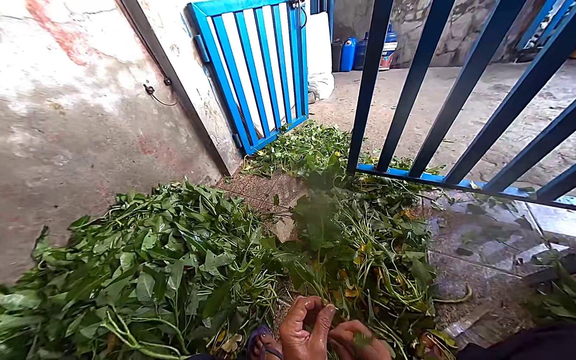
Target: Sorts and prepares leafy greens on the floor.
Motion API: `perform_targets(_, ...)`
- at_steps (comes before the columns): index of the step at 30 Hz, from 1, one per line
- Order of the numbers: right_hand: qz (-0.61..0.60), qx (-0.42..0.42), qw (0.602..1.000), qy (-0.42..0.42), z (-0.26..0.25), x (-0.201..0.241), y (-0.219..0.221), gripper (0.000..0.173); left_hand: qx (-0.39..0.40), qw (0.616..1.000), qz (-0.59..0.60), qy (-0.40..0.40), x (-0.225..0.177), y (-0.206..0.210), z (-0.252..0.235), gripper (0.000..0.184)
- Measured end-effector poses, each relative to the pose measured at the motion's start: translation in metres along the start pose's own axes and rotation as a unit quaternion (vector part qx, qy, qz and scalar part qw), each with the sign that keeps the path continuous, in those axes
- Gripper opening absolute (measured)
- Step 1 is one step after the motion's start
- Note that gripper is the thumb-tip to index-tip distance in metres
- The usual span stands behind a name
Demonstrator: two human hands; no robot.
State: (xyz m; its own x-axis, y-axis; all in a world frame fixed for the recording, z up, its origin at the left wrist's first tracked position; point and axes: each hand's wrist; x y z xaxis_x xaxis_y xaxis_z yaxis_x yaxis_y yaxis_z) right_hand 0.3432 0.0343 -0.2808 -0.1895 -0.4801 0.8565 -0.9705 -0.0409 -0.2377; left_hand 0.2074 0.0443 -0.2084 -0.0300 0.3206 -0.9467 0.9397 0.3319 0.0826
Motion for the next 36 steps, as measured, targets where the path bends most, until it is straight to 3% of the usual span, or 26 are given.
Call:
perform_targets(10, 0.098, 0.006, 0.994, -0.057, 0.011, -0.011, -0.009, 0.013, 0.045, 0.997, 0.038, 0.057, 0.004, -0.005, 0.003, 0.013)
perform_targets(16, 0.057, -0.03, 0.998, 0.001, 0.004, 0.003, -0.009, 0.016, 0.05, 0.995, 0.074, 0.039, -0.001, -0.003, 0.006, 0.018)
perform_targets(18, 0.042, -0.005, 0.999, 0.021, 0.0, 0.006, -0.01, 0.025, 0.041, 0.992, 0.115, -0.015, -0.003, -0.001, 0.006, 0.014)
perform_targets(21, 0.062, -0.009, 0.998, 0.015, -0.003, 0.009, -0.011, 0.016, -0.008, 0.978, 0.168, -0.126, -0.008, 0.0, 0.006, 0.011)
perform_targets(25, 0.112, -0.047, 0.992, -0.028, -0.003, 0.003, -0.016, 0.019, -0.062, 0.935, 0.176, -0.301, -0.004, -0.002, 0.001, 0.009)
perform_targets(27, 0.121, -0.072, 0.989, -0.045, -0.005, -0.003, -0.016, 0.02, -0.049, 0.909, 0.125, -0.395, 0.006, 0.0, 0.003, 0.017)
perform_targets(30, 0.113, -0.067, 0.99, -0.056, -0.012, -0.001, -0.016, 0.024, 0.033, 0.855, 0.129, -0.501, 0.017, 0.01, 0.013, 0.021)
perform_targets(33, 0.055, -0.051, 0.997, 0.001, -0.021, 0.009, -0.018, 0.026, 0.085, 0.829, 0.163, -0.528, 0.022, 0.018, 0.02, 0.025)
perform_targets(36, -0.073, -0.102, 0.981, 0.145, -0.041, 0.019, -0.027, 0.023, 0.025, 0.866, 0.094, -0.49, 0.02, 0.007, 0.011, 0.028)
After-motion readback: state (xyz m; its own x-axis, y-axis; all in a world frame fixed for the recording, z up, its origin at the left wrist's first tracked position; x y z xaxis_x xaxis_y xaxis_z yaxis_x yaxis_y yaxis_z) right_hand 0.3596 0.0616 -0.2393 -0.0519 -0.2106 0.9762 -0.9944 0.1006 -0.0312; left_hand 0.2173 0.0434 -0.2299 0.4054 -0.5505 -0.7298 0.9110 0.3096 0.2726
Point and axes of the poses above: each hand's wrist, its own z-axis away from the middle knuckle, its own y-axis out of the palm, x = y × z, and after that the axes turned 3 degrees about y, right-handed
